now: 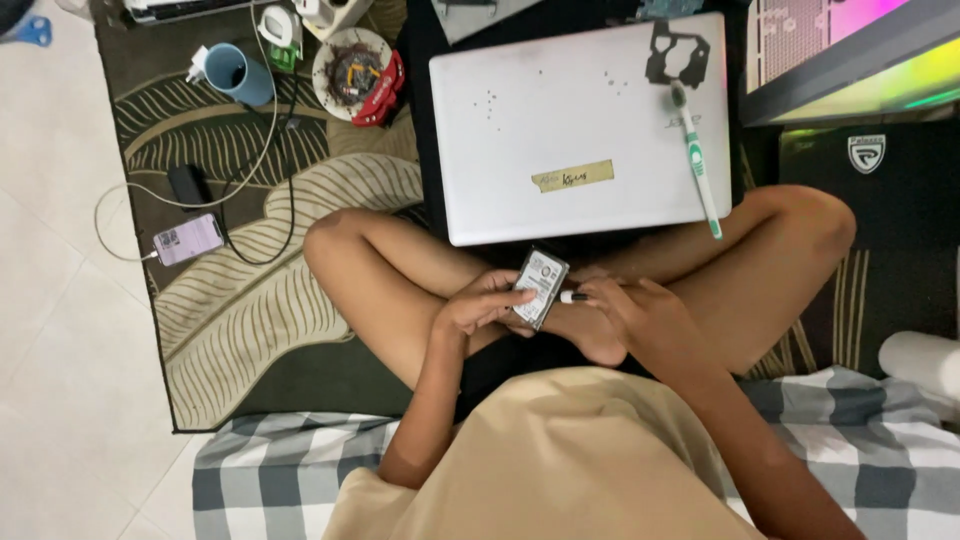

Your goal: The person sits cross-legged on a bed and uses a screwdriver to loosen screws on a hard drive. They then use a toothbrush to scrub the hard drive's surface and edges, flipping it over to clean multiple sides.

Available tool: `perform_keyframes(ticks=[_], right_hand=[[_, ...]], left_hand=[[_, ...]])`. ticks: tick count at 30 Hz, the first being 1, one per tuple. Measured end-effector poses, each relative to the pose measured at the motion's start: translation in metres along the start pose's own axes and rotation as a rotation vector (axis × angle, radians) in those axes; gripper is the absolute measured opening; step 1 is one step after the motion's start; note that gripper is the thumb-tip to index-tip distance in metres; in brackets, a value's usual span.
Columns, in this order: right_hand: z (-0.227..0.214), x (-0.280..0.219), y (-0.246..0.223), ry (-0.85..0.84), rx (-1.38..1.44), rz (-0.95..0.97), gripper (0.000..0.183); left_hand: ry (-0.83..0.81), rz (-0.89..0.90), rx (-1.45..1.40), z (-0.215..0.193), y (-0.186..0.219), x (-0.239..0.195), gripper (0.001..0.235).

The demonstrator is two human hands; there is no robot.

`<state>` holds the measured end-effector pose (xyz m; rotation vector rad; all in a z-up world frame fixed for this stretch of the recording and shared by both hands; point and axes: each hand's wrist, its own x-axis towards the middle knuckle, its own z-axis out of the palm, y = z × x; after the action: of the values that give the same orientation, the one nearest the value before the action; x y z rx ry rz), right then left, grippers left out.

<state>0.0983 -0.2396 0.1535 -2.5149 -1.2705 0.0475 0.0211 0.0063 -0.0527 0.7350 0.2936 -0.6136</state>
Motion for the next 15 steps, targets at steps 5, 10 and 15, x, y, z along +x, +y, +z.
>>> perform_keyframes(ticks=[5,10,15], right_hand=[[0.003,-0.006,-0.003,-0.112,0.114,0.033,0.027],[0.05,-0.049,0.017,-0.239,0.176,0.109,0.024],[0.035,-0.077,0.038,-0.159,0.378,0.609,0.028]], left_hand=[[0.044,-0.013,0.136,0.067,0.041,-0.03,0.034],[0.117,0.069,0.423,0.11,0.059,-0.051,0.033],[0.248,0.19,0.704,0.153,0.113,-0.083,0.015]])
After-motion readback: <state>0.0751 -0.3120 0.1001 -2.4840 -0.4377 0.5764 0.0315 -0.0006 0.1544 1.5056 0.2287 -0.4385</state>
